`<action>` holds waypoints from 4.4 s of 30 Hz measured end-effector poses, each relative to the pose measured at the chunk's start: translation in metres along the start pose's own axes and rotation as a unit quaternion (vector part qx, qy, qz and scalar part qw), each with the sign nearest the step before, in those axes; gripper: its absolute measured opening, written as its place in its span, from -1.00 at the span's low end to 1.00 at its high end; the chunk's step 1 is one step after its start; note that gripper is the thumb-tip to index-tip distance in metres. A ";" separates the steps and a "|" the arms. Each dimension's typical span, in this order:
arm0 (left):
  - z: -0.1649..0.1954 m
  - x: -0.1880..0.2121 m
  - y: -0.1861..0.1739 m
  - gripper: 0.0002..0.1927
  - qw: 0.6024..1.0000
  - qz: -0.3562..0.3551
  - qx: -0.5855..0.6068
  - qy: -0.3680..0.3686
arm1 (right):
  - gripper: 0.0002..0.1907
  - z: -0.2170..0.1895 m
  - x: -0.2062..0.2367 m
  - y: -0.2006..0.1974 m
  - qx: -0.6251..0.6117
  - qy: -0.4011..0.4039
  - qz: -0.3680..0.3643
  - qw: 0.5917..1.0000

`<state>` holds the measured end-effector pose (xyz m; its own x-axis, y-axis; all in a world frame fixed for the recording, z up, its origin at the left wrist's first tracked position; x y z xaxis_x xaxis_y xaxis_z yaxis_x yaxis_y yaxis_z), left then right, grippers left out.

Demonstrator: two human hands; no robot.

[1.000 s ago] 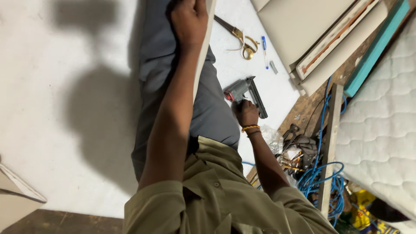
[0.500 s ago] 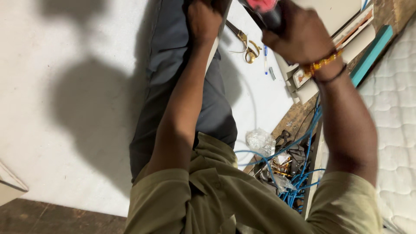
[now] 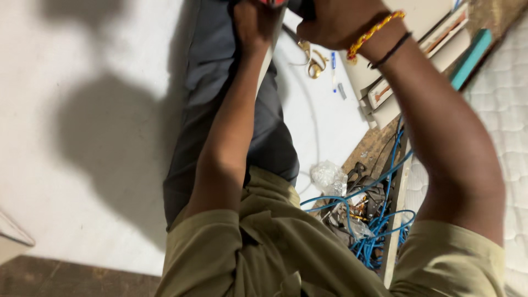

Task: The person sits on the floor of an upholstery workshop and wraps a strip of beige fabric around a long wooden frame piece, folding the fabric edges over the wood. They use a pneumatic nail gun to staple the fabric to the wood, pressing the strip steady with the other hand, and repeat the folding and stapling along the piece.

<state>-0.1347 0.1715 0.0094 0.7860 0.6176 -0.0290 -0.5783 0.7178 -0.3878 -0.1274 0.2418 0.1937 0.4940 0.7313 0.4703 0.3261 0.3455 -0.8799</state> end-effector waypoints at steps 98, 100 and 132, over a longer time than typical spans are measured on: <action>-0.008 -0.011 0.041 -0.37 0.976 -0.195 0.092 0.000 | 0.20 0.012 -0.005 0.173 -0.549 0.091 0.468 0.687; -0.001 -0.007 0.041 -0.36 0.978 -0.177 0.106 0.011 | 0.27 0.014 0.004 0.163 -0.463 0.094 0.480 0.739; 0.065 0.002 0.024 -0.67 0.965 -0.027 -0.101 0.239 | 0.18 0.035 -0.005 0.158 -0.451 0.054 0.491 0.744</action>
<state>-0.1612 0.2106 0.0600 0.8533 0.3274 -0.4059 -0.5165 0.6376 -0.5715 -0.1068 0.3133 0.0496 0.8963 0.3034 -0.3233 0.1500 -0.8937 -0.4227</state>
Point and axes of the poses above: each hand's wrist, its own x-axis away from the middle knuckle, its own y-axis out of the palm, z = x × y, the point moved 10 cm from there along -x, towards the middle knuckle, and after that the axes turned 11 degrees about -y, right-handed, at the moved point
